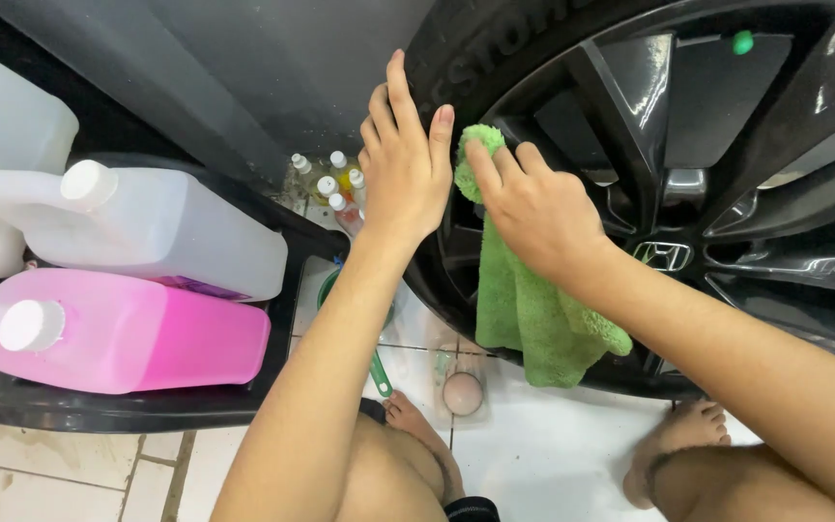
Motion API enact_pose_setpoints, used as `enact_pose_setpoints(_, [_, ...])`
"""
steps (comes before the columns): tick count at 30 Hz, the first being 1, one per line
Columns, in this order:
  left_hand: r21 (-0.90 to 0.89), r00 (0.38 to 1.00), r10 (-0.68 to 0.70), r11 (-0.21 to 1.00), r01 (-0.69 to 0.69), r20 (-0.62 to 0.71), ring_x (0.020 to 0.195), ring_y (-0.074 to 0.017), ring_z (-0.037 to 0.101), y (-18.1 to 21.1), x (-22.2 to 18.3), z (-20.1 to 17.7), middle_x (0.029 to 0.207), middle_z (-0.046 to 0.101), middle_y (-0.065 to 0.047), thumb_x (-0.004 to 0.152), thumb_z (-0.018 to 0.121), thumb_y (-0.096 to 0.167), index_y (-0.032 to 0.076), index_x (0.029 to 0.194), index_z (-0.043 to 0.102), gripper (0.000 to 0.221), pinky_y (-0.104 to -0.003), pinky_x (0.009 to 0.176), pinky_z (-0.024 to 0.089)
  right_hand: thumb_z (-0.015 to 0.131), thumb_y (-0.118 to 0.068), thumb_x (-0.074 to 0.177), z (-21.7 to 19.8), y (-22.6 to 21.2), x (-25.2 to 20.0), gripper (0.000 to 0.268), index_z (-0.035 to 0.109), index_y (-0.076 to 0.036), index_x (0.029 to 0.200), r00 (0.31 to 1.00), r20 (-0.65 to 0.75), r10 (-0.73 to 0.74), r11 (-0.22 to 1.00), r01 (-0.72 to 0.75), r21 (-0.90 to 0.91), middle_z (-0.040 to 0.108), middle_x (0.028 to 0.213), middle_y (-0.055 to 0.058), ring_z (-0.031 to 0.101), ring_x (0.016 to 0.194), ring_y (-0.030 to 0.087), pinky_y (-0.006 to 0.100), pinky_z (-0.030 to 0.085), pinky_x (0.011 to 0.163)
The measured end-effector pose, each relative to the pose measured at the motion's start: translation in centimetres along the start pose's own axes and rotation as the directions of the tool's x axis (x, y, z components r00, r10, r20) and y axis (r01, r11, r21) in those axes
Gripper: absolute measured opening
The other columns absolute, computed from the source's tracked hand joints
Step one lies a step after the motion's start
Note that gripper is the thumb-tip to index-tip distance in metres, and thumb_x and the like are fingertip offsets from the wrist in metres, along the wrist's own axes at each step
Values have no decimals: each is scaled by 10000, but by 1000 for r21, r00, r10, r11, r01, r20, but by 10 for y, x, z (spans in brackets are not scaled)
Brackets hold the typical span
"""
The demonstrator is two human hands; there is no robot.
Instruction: The person sits on the floor and wipes a car wheel with a green cloth. They clean the spokes and the center hub of the wheel, holding the tire with their left hand while wiping with their right hand.
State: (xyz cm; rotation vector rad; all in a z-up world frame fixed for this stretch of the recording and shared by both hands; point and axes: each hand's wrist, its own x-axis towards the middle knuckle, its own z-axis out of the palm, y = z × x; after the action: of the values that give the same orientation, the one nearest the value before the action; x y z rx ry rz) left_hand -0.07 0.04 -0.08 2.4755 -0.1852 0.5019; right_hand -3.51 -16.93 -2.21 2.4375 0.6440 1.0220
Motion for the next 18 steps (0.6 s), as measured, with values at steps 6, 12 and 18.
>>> enact_pose_setpoints(6, [16,999,24,1000,-24,-22,1222,-433,536,-4,0,2,1534,430,-217,1121,257,525,184,1617,84,627,-558,940,473,624,-138,869,-3,-5,0,452,621,-136,1320,1000,-13,27,999,-26,18,562,848,-129,531,716,62,223,331,381])
enact_pose_setpoints(12, [3,999,46,999,-46,-25,1248,-458,532,-3,-2,-1,1544,424,-242,1128,256,511,174,1614,88,615,-564,935,483,658,-11,743,5,-4,-18,289,598,-214,940,992,-99,-73,985,87,146,524,741,-41,502,634,119,275,284,420])
enact_pose_setpoints(18, [-16,1000,16,1000,-17,-9,1264,-450,515,1,-1,-4,1544,413,-241,1113,256,513,173,1610,90,624,-591,941,469,652,52,701,16,-13,-32,315,548,-158,912,993,79,-83,973,64,221,516,677,-67,549,530,86,269,330,390])
